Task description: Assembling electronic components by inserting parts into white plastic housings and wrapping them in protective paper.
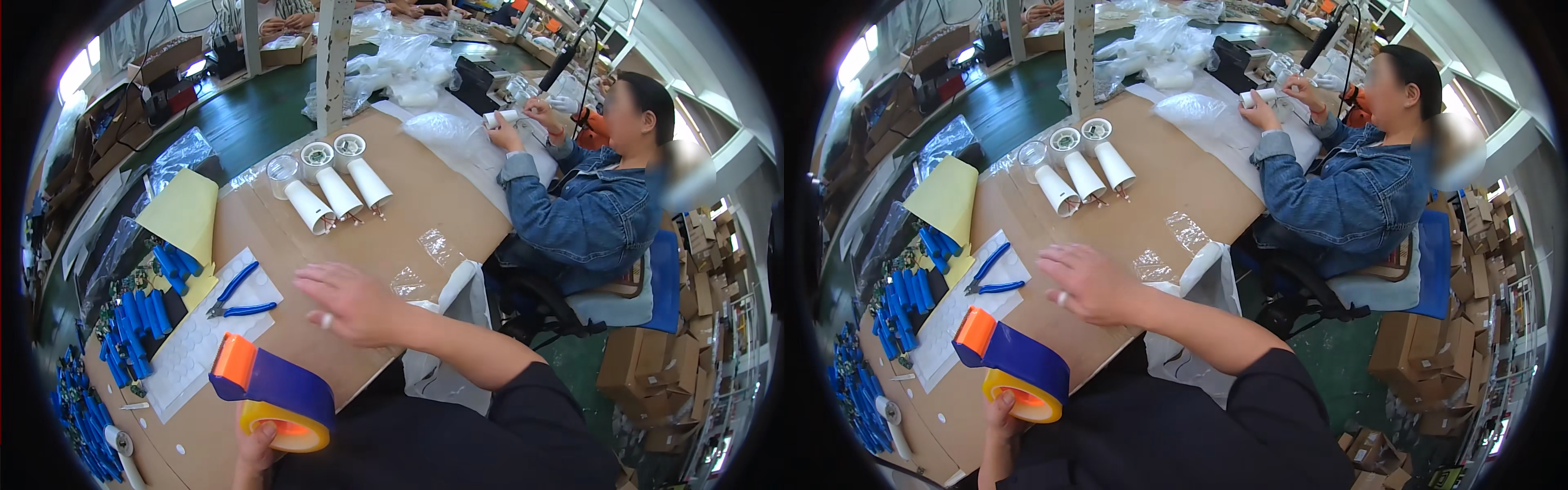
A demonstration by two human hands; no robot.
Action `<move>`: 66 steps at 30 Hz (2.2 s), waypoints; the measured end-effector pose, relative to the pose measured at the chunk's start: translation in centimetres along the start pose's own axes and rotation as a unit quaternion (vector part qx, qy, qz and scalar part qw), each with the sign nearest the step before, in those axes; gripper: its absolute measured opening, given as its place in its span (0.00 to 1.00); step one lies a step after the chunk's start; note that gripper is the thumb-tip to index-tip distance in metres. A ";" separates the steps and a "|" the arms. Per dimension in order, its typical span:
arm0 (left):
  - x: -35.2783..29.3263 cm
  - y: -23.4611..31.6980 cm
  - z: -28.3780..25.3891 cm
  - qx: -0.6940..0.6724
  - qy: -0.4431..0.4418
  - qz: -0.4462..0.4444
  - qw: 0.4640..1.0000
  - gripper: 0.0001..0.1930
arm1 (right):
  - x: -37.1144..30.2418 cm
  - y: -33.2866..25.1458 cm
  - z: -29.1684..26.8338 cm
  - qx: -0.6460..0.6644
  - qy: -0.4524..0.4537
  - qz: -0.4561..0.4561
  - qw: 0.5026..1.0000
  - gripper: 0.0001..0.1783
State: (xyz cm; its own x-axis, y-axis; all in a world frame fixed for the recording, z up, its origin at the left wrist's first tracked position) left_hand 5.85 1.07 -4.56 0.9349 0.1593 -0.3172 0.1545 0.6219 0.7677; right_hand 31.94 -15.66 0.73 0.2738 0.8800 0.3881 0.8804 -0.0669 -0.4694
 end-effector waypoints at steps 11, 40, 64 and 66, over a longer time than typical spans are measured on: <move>-0.5 0.3 0.3 -0.020 0.010 -0.025 0.999 0.40 | -13.0 16.2 -11.6 -0.258 0.135 0.307 0.906 0.27; -0.1 2.4 3.6 0.030 -0.043 0.003 0.999 0.32 | -7.9 4.6 -9.4 0.148 0.215 0.172 0.950 0.19; -17.0 10.7 -9.7 0.022 0.332 0.367 0.869 0.24 | -0.1 -7.1 8.3 0.410 -0.114 0.045 0.904 0.09; -19.1 11.8 -11.2 0.035 0.379 0.381 0.842 0.23 | 0.1 -7.4 8.1 0.415 -0.120 0.054 0.900 0.08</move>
State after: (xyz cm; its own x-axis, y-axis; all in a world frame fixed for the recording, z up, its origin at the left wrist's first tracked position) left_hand -13.80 13.96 4.30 0.3018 0.9526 0.0392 -0.3545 0.0739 0.9321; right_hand 22.31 -11.26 -2.17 0.1610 0.9726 0.1676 0.2333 0.1275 -0.9640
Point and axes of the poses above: each hand's wrist, its own x-axis towards the middle knuckle, its own z-axis out of the palm, y = z × x, the point moved 2 cm from there along x, towards the middle knuckle, and after that the axes turned 5 degrees about -z, right-handed, at the moved point
